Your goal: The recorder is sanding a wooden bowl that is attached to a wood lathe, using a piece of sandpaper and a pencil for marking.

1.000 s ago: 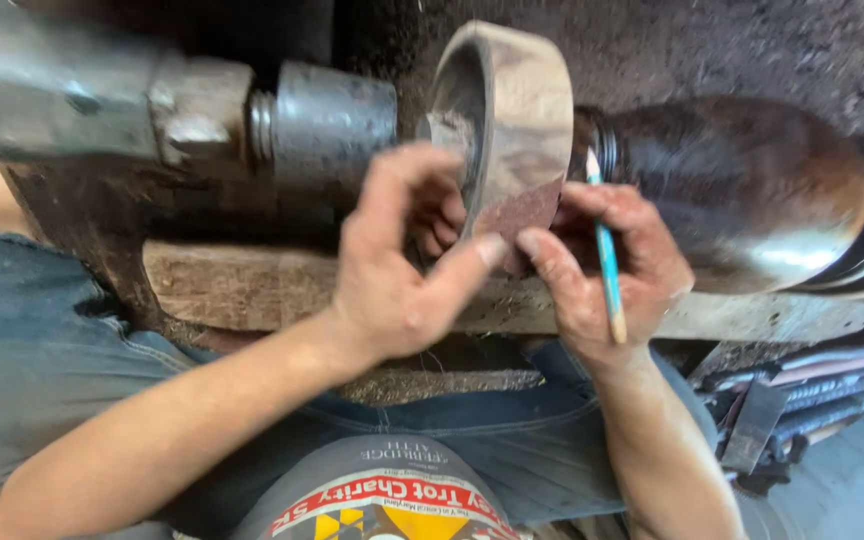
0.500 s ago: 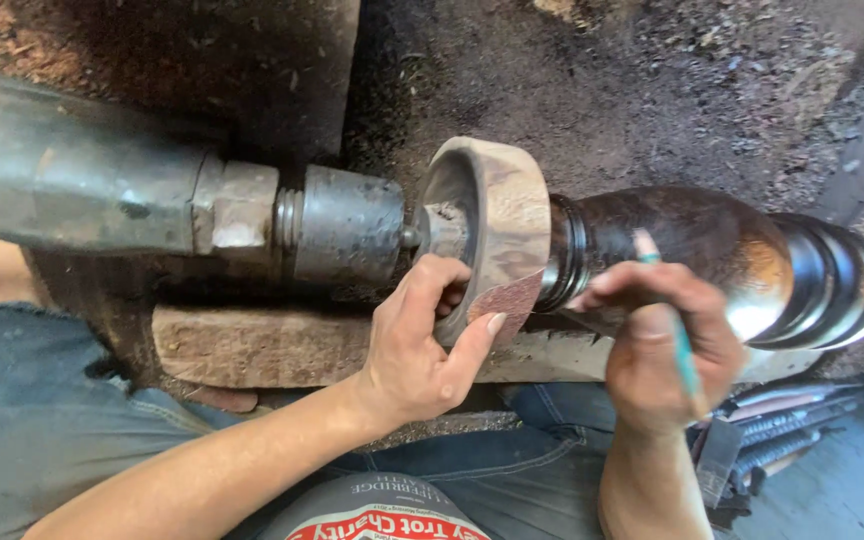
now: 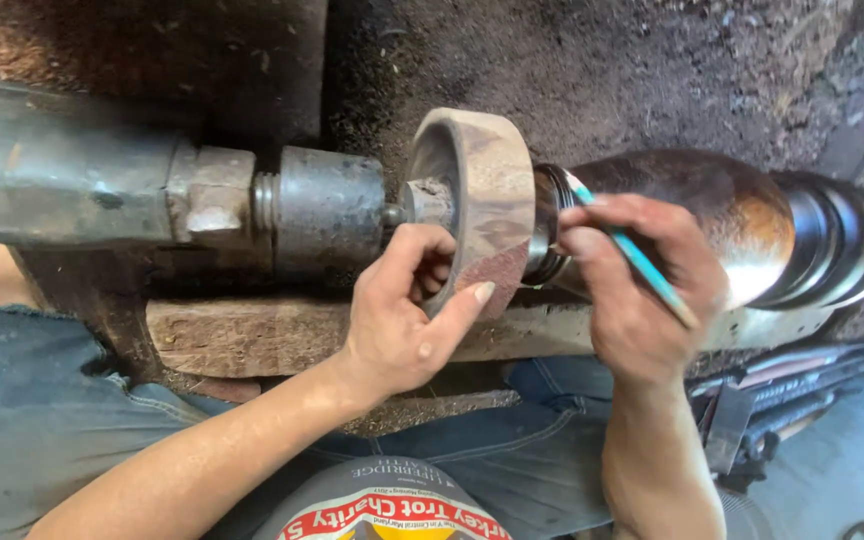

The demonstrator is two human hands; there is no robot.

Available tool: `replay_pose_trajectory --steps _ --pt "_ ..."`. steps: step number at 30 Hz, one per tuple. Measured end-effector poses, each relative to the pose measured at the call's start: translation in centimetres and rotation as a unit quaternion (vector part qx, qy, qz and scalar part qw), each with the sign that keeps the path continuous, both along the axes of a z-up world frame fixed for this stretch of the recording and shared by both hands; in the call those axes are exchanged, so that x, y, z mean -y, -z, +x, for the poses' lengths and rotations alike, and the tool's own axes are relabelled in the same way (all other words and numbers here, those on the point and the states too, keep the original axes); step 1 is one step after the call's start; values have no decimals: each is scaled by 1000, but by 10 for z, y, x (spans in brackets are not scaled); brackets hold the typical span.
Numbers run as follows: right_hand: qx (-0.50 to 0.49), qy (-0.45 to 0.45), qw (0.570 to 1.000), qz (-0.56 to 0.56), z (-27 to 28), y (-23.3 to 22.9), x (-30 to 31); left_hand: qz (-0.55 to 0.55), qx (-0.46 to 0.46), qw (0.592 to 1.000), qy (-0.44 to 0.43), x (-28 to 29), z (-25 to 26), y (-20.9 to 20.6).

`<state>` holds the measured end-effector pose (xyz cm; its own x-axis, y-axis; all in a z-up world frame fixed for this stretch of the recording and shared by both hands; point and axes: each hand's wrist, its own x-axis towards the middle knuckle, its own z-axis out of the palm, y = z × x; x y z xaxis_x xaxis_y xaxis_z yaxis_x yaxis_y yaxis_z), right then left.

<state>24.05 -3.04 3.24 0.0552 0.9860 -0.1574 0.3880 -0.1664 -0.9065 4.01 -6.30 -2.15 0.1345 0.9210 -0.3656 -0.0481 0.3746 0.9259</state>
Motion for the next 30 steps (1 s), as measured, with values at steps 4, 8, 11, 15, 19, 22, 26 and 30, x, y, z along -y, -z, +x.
replay_pose_trajectory --steps 4,8,11,15,19,22,26,30 --pt "-23 -3 999 36 -5 25 4 16 -9 1000 -3 1 1 3" --pt "-82 19 996 3 -13 34 12 56 -17 998 -10 1 0 5" --pt "-91 25 995 -10 -13 34 14 56 -6 998 -6 1 -1 6" --pt "-105 25 994 -8 -10 36 13 64 -8 998 -7 2 -1 7" --pt "-88 26 996 20 -12 19 6 75 -14 997 -8 1 0 6" --pt "-105 -2 994 27 -13 -1 3 92 -20 995 -18 1 1 5" --pt "-36 -126 991 -1 -22 -21 -9 113 -34 992 -34 0 1 5" --pt "31 -172 984 -24 -33 -27 -16 104 -30 994 -35 -1 0 3"
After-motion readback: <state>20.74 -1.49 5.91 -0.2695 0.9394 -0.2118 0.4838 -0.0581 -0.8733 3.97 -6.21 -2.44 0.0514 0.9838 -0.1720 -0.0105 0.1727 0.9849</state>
